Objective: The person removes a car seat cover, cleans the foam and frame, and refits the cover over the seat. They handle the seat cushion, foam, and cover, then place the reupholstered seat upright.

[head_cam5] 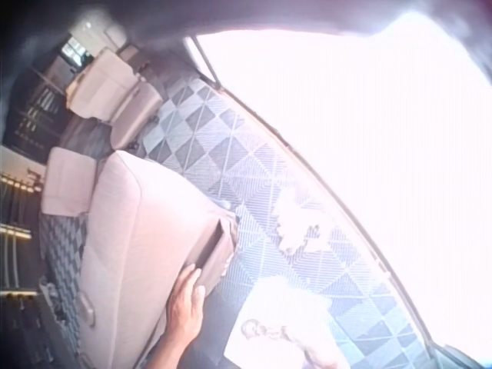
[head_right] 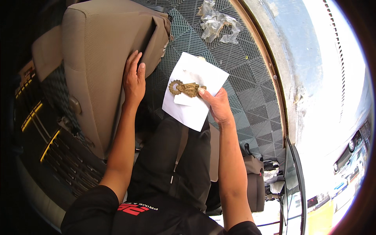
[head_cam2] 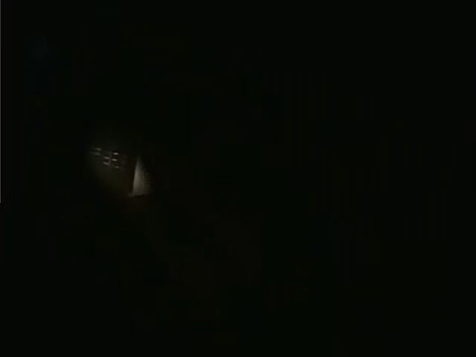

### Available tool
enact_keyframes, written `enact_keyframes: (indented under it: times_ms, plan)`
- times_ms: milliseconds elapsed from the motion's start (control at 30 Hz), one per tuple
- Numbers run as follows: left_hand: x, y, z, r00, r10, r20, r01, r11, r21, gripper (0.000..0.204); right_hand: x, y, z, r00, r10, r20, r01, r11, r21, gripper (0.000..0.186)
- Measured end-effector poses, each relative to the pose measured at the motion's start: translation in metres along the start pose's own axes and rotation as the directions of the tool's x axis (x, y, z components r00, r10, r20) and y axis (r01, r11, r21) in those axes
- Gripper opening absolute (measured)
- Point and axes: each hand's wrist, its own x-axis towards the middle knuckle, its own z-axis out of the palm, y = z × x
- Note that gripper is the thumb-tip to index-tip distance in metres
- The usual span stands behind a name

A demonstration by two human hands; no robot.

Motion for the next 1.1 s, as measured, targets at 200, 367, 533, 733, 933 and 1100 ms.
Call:
enact_keyframes:
  times_ms: [200,367,533,733,933,1100]
  plan:
    - [0.075,-0.112,0.08,0.818,-0.374,0.437,0.555,0.713,-0.428,0.063,-0.004,-0.007,-0.003,1.0,-0.004,-0.014,0.004,1.0,0.002,0.058]
    - [0.036,-0.205,0.095,0.726,-0.42,0.545,0.639,0.705,-0.308,0.061,-0.001,-0.015,-0.001,1.0,0.003,-0.029,-0.003,1.0,-0.006,0.063]
    - [-0.027,-0.244,0.066,0.651,-0.616,0.444,0.652,0.753,0.089,0.066,-0.001,-0.017,0.009,0.999,-0.029,0.018,0.027,0.995,0.095,0.08]
    - [-0.009,-0.21,0.069,0.675,-0.65,0.348,0.654,0.746,0.124,0.07,-0.007,-0.011,0.017,0.999,-0.04,-0.011,0.041,0.981,0.187,0.081]
    - [-0.005,-0.059,0.04,0.917,-0.363,0.164,0.385,0.912,-0.139,0.076,-0.023,-0.015,0.028,0.999,-0.049,0.013,0.044,0.963,0.267,0.083]
    - [0.027,0.075,-0.028,0.63,0.169,0.758,0.676,0.362,-0.642,0.08,-0.05,-0.044,0.058,0.995,-0.093,0.042,0.08,0.969,0.234,0.086]
